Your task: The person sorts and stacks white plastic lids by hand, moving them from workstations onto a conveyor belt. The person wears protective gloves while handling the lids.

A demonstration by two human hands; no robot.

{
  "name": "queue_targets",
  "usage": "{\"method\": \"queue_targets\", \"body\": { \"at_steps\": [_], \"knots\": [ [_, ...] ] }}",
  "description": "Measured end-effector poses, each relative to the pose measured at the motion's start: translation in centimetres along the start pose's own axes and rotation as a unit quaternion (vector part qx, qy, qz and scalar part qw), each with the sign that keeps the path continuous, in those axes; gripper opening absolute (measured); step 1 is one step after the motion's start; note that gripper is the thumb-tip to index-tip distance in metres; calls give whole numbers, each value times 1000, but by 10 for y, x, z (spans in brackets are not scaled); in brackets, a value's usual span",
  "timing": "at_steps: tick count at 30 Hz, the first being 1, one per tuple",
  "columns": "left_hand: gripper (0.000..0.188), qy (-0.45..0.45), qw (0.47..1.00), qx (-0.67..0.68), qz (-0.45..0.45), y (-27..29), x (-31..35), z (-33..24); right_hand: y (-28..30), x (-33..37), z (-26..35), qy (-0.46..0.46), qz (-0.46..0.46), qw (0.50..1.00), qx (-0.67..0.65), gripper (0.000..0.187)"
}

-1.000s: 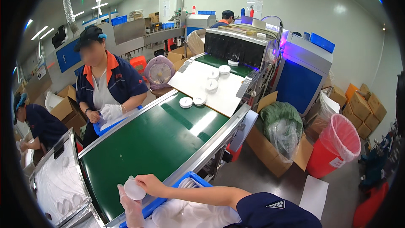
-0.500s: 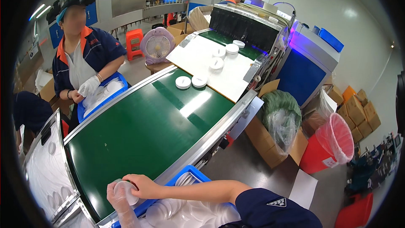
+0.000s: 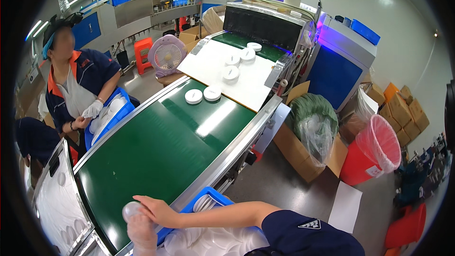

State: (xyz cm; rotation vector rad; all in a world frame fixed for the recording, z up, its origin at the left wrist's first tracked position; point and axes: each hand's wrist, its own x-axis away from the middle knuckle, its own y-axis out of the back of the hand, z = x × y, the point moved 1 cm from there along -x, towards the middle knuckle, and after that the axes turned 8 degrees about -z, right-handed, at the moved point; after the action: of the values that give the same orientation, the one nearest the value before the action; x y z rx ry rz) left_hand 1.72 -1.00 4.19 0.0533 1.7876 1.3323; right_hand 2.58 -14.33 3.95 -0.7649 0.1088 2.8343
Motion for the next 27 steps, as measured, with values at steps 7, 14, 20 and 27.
{"method": "queue_targets", "body": {
  "at_steps": [7,14,20,27],
  "knots": [
    [35,271,947,-166,-40,59,56,115,-13,87,-15,212,420,874,119,20],
    [33,329,938,-69,-84,72,298,275,-42,107,-19,149,500,835,176,34],
    [34,426,903,-59,9,63,329,270,-64,115,-19,162,452,851,212,24],
    [40,461,887,-20,-24,81,349,284,-78,115,-7,260,417,863,119,22]
  ]
}}
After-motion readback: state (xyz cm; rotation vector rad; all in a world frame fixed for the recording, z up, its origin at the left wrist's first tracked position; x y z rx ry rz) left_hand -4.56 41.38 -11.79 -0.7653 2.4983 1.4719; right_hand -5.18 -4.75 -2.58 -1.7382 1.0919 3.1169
